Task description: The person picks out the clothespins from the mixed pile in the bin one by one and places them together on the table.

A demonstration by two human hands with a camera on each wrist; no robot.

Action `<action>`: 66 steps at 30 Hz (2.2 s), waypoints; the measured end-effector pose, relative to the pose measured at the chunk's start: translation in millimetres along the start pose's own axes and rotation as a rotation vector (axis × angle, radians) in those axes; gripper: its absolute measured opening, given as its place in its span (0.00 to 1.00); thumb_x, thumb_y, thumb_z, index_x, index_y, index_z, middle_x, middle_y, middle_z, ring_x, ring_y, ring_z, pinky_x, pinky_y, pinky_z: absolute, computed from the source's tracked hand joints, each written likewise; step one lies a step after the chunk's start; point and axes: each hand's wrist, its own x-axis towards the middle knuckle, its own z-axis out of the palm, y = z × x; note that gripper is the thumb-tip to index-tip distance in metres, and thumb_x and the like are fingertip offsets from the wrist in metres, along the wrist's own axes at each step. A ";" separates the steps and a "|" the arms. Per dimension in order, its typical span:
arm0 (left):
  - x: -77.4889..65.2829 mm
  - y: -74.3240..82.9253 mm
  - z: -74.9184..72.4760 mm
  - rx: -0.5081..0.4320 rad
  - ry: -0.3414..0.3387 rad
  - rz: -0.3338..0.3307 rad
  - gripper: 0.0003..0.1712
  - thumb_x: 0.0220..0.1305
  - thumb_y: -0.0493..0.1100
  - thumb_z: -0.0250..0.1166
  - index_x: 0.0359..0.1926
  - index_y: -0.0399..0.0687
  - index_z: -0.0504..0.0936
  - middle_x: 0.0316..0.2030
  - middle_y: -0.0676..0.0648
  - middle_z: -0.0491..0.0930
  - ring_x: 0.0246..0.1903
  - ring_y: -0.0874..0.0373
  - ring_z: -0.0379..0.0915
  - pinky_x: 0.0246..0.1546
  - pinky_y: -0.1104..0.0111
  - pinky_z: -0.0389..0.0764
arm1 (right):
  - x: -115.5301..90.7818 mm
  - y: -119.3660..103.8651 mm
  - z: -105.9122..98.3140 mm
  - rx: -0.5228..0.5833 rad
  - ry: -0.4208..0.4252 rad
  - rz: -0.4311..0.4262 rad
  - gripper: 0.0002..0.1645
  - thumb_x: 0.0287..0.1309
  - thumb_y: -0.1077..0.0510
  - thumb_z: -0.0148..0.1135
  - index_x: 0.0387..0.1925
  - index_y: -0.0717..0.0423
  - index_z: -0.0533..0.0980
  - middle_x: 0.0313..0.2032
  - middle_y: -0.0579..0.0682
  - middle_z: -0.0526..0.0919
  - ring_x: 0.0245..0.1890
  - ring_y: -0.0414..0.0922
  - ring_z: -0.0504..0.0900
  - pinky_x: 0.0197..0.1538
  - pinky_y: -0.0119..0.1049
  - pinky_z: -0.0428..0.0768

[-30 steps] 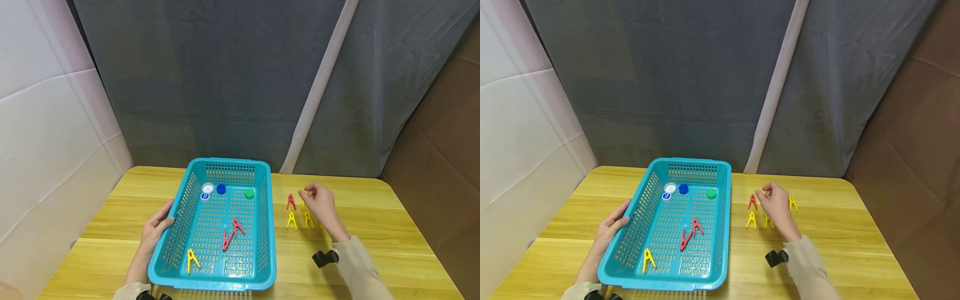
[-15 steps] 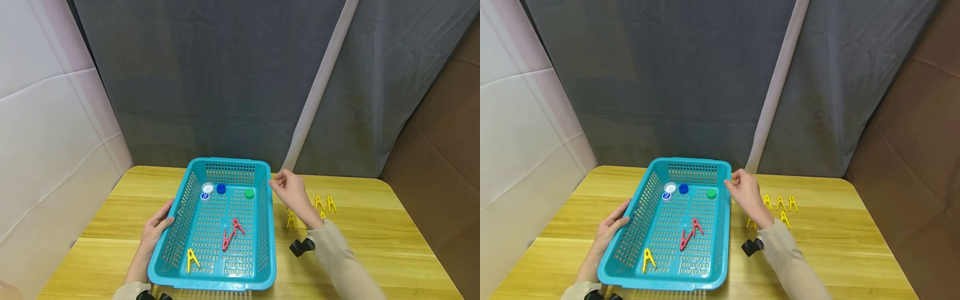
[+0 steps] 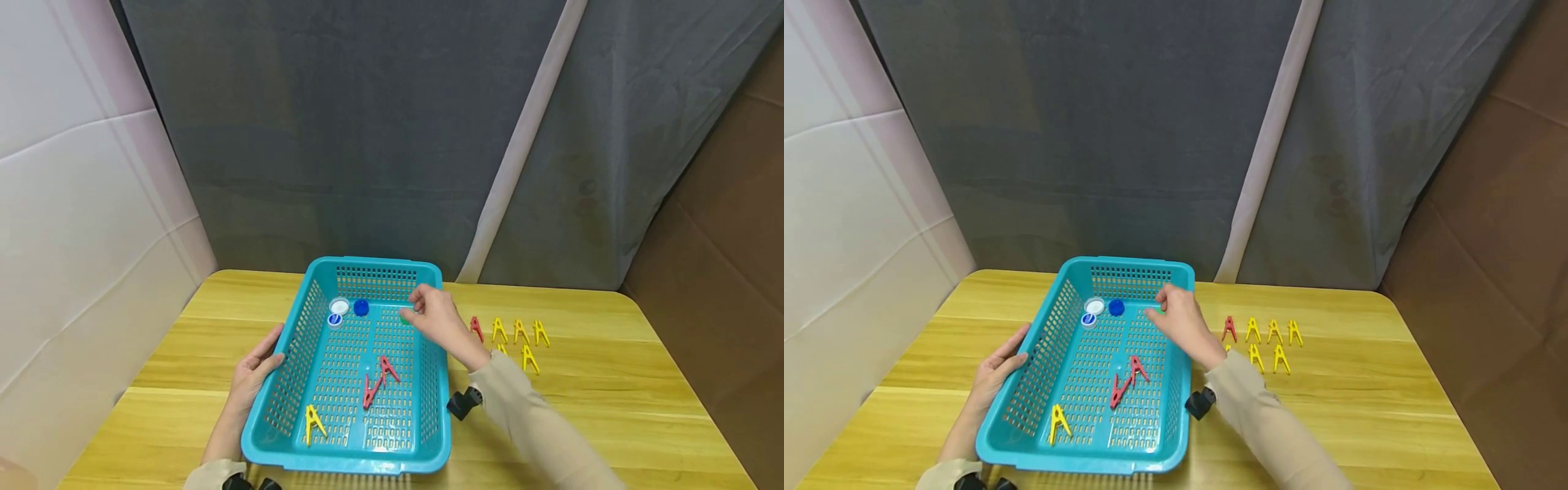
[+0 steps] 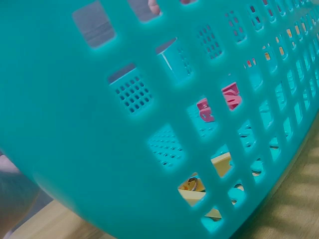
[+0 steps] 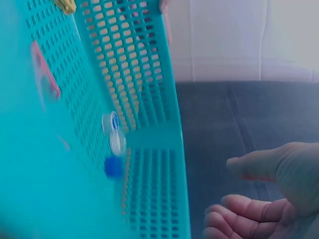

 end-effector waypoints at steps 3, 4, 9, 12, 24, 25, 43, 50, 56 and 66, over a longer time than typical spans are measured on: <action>0.0 -0.1 0.0 0.002 -0.002 0.006 0.28 0.65 0.28 0.53 0.64 0.27 0.57 0.49 0.68 0.76 0.49 0.75 0.71 0.46 0.80 0.75 | 2.3 -2.8 5.4 0.011 -0.036 -0.001 0.11 0.52 0.61 0.67 0.33 0.64 0.75 0.29 0.53 0.79 0.28 0.44 0.76 0.34 0.34 0.79; 0.0 -0.1 -0.1 0.002 -0.004 0.008 0.28 0.65 0.28 0.53 0.64 0.27 0.57 0.49 0.68 0.76 0.49 0.75 0.71 0.46 0.80 0.75 | 3.4 -4.0 7.0 0.011 -0.044 0.000 0.11 0.52 0.61 0.67 0.33 0.64 0.75 0.29 0.53 0.79 0.28 0.44 0.76 0.34 0.34 0.79; -0.6 -0.1 -0.4 0.000 -0.008 0.017 0.27 0.65 0.28 0.53 0.64 0.28 0.57 0.49 0.67 0.76 0.49 0.74 0.71 0.46 0.80 0.74 | 8.4 -9.1 14.1 0.013 -0.100 0.023 0.11 0.54 0.61 0.66 0.34 0.66 0.76 0.26 0.52 0.78 0.25 0.42 0.75 0.29 0.30 0.76; -0.7 0.2 -0.1 -0.006 -0.005 0.019 0.27 0.65 0.28 0.53 0.63 0.28 0.58 0.49 0.67 0.76 0.49 0.74 0.71 0.46 0.80 0.75 | 11.3 -11.5 18.8 0.017 -0.157 0.060 0.13 0.54 0.59 0.66 0.34 0.67 0.76 0.24 0.50 0.76 0.22 0.40 0.71 0.26 0.28 0.72; -1.1 1.8 1.1 -0.019 0.003 0.005 0.27 0.65 0.28 0.53 0.64 0.30 0.59 0.49 0.67 0.77 0.49 0.74 0.72 0.46 0.79 0.75 | 21.2 -12.8 45.8 0.008 -0.340 0.243 0.13 0.48 0.60 0.71 0.25 0.60 0.73 0.21 0.46 0.70 0.20 0.39 0.67 0.23 0.29 0.67; -1.0 1.6 0.9 -0.018 0.002 0.008 0.27 0.65 0.28 0.53 0.64 0.30 0.59 0.49 0.67 0.77 0.49 0.74 0.72 0.46 0.80 0.75 | 21.9 -12.8 48.1 0.006 -0.347 0.256 0.13 0.47 0.61 0.71 0.23 0.59 0.72 0.20 0.45 0.69 0.20 0.39 0.66 0.23 0.29 0.67; -0.9 0.1 -0.8 -0.029 -0.010 0.018 0.26 0.65 0.27 0.53 0.64 0.34 0.61 0.49 0.66 0.77 0.49 0.73 0.72 0.45 0.79 0.75 | 20.3 -2.5 82.1 -0.179 -0.469 0.385 0.19 0.40 0.62 0.75 0.14 0.55 0.70 0.11 0.45 0.67 0.11 0.39 0.67 0.14 0.26 0.67; -0.5 -0.8 -1.4 -0.031 -0.015 0.029 0.26 0.65 0.27 0.53 0.63 0.30 0.59 0.50 0.66 0.77 0.49 0.73 0.72 0.45 0.79 0.75 | 18.2 -3.4 85.1 -0.208 -0.503 0.381 0.19 0.38 0.65 0.75 0.14 0.58 0.69 0.07 0.46 0.65 0.08 0.40 0.66 0.11 0.27 0.65; -0.3 -1.1 -0.7 -0.013 0.004 -0.001 0.27 0.65 0.28 0.54 0.64 0.30 0.58 0.49 0.68 0.76 0.49 0.74 0.72 0.45 0.79 0.75 | 14.3 -5.6 86.7 -0.232 -0.499 0.378 0.15 0.37 0.68 0.73 0.17 0.58 0.71 0.10 0.49 0.70 0.08 0.42 0.68 0.10 0.29 0.67; 0.2 -1.4 -0.3 -0.005 0.005 -0.007 0.28 0.65 0.29 0.54 0.65 0.29 0.57 0.49 0.68 0.76 0.49 0.74 0.71 0.45 0.80 0.75 | 11.1 -10.1 88.8 -0.360 -0.515 0.333 0.14 0.38 0.69 0.71 0.15 0.58 0.72 0.11 0.50 0.70 0.07 0.40 0.64 0.10 0.29 0.66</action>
